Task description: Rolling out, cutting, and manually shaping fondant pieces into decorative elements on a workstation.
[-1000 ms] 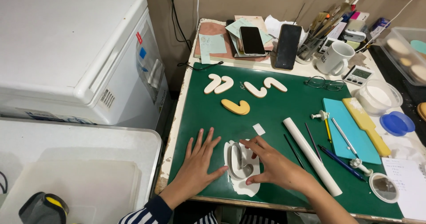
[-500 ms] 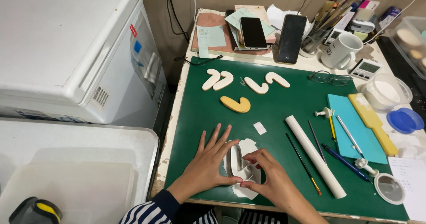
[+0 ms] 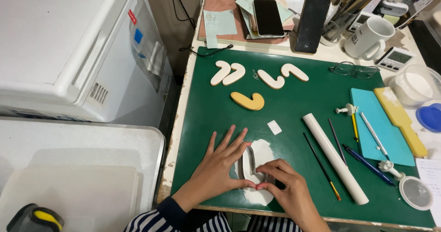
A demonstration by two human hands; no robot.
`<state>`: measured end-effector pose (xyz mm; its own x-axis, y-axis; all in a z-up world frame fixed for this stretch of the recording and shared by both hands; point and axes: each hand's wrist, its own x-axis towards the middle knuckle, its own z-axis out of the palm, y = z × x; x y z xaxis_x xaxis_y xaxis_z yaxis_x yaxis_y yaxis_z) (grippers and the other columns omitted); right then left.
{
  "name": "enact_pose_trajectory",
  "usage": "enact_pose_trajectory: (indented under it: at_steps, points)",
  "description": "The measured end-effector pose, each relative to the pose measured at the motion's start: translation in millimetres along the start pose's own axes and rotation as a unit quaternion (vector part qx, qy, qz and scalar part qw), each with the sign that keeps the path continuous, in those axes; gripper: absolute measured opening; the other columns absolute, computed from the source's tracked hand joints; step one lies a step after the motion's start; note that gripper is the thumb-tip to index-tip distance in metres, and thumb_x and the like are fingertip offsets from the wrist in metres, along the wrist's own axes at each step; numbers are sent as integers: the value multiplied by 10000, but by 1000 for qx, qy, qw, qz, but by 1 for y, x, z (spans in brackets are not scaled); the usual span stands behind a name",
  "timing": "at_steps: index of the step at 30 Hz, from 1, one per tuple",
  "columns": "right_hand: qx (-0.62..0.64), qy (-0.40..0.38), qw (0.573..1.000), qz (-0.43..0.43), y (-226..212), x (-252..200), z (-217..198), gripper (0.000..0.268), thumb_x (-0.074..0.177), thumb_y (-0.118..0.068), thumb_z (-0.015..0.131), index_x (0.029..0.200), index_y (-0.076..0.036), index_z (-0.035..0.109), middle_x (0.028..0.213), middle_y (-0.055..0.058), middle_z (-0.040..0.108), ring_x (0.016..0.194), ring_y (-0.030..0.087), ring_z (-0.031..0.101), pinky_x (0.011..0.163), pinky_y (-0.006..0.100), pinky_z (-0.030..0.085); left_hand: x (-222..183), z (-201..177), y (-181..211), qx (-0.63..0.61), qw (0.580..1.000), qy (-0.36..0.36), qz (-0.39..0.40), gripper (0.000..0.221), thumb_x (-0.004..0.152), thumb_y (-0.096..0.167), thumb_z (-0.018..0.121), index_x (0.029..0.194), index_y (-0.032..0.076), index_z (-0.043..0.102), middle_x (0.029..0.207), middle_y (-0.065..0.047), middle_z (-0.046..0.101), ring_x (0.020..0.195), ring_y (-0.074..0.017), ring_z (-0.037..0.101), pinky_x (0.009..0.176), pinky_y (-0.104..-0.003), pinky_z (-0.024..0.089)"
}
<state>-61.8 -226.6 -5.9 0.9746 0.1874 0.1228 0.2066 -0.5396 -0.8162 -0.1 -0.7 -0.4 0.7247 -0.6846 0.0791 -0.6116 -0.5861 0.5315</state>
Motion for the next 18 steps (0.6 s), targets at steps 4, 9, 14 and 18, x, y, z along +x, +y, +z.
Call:
enact_pose_trajectory:
  at_steps: [4,9,14,18]
  points:
    - [5,-6,1000,17,7,0,2,295,785,-271,836,1050,-143,836,1019,0,760,968,168,697,832,337,573,0,1,0,3,1000,-11,-4,1023,875,707,611,1640,151,220,1738,-24,31,1585,-307,-73,1194,-660,-9]
    - [13,-6,1000,6,12,-1,3,292,807,-272,818,1067,-140,831,1021,-3,747,956,168,664,777,335,561,0,1,0,20,1000,13,14,1004,871,735,577,1611,117,296,1736,-41,57,1584,-329,-31,1192,-656,33]
    - [-4,-11,1000,-13,7,0,1,303,810,-261,811,1089,-141,818,1039,-5,748,964,165,669,804,324,569,-1,0,1,21,1000,9,16,1001,886,709,599,1625,123,266,1735,-28,49,1586,-318,-28,1197,-651,27]
    - [-16,-21,999,-39,8,0,0,289,845,-250,781,1101,-117,805,1042,12,729,951,177,639,780,329,543,-2,3,-1,36,999,15,23,1012,881,707,629,1623,121,269,1736,-31,59,1586,-319,-14,1194,-656,40]
